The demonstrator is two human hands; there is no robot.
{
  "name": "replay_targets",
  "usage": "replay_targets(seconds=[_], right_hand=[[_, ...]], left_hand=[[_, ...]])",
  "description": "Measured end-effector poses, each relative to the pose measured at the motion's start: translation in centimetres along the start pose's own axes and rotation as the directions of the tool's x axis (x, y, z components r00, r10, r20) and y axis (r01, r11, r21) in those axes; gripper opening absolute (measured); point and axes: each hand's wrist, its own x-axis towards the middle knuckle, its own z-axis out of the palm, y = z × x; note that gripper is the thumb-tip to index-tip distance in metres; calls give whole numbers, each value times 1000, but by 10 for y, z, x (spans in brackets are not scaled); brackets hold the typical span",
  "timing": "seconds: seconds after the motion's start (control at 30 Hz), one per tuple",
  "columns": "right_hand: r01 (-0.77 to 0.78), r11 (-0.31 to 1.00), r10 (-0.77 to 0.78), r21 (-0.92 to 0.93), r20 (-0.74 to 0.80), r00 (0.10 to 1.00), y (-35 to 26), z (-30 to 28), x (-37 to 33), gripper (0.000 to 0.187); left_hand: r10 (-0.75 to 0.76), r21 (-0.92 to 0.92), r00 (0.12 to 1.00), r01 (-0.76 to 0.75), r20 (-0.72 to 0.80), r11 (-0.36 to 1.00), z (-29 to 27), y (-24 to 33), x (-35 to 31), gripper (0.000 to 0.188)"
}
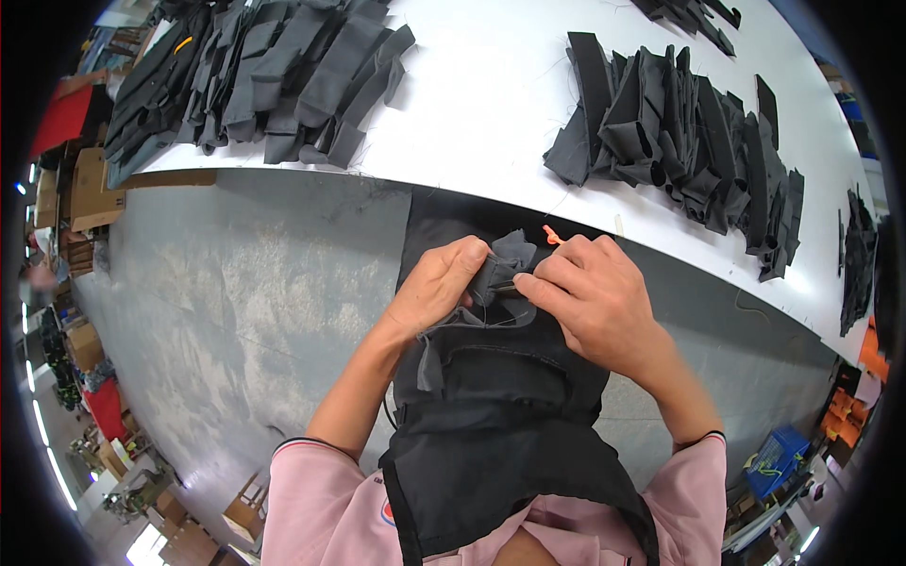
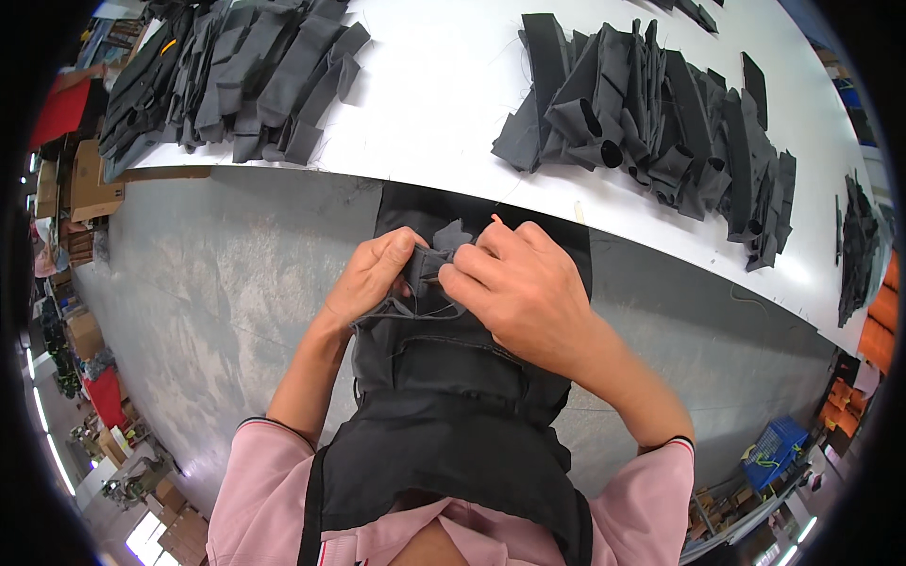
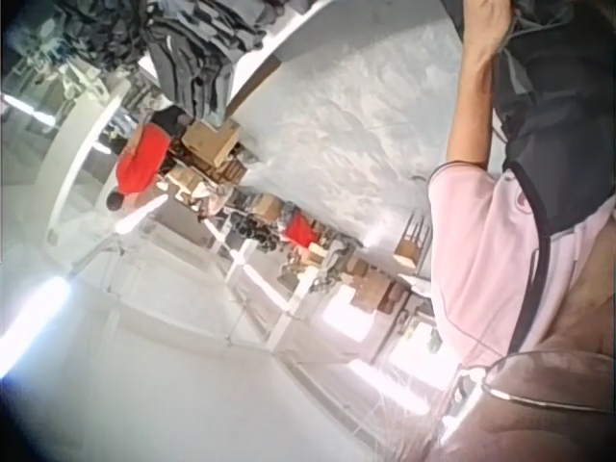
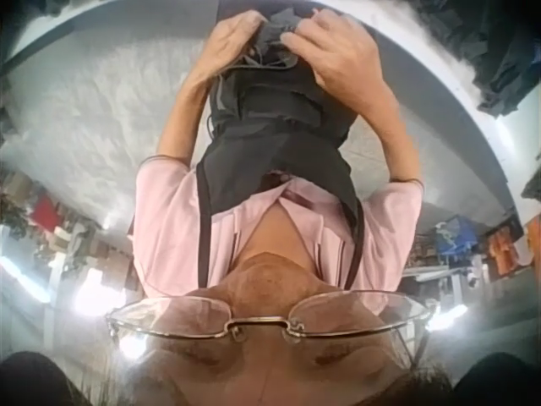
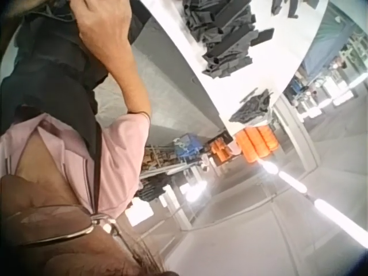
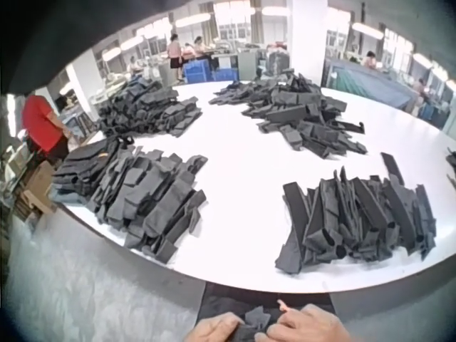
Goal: Trimming excess material from small black fabric or plastic industrial components using hand snips.
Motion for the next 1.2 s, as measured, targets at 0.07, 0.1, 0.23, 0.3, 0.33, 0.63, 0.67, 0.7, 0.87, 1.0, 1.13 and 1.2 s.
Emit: replay_targets(seconds=[0.07,0.1,0.23,0.3,0.33,0.63,0.67,0.7,0.87,1.0,1.13,1.2], right_hand=[[40,999,-40,-12,-13,999,1,0,3,17],[83,996,-84,-26,-27,996,2,0,4,10],[152,987,-154,-54,-23,988,1,0,4,8],[187,981,-184,-59,61,981,2,0,1,25],[185,981,-182,-57,62,981,2,0,1,25],[-226,823,144,521,194,970,7,19,-12,27],[-458,483,282,746,363,888,8,20,-14,25],[-598,39,320,801,557,767,9,22,-17,23],[-584,-327,352,743,669,654,7,21,-24,22],[-366,803,292,471,225,930,-11,1,-13,27],[-124,969,94,214,148,984,-11,-1,-11,26],[-73,983,45,170,163,986,-13,1,-11,24]], left_hand=[[-14,16,1000,14,18,1000,-1,1,0,44],[-16,15,1000,16,16,1000,-1,1,1,44],[-67,-15,996,68,55,998,-3,1,1,46],[-96,-35,994,98,59,995,-2,3,1,47],[-157,-57,986,160,54,985,-1,6,0,48],[-221,-46,963,231,154,972,-6,0,-3,51],[-219,-30,959,228,180,973,-6,1,-3,51],[-221,-31,958,230,181,973,-6,1,-4,51],[-207,-26,955,217,213,976,-5,-2,-2,51],[-233,-34,954,244,186,969,-5,-3,-2,51],[-242,7,955,244,173,970,-3,1,-1,47],[-251,16,953,252,168,968,-3,2,-1,47]])
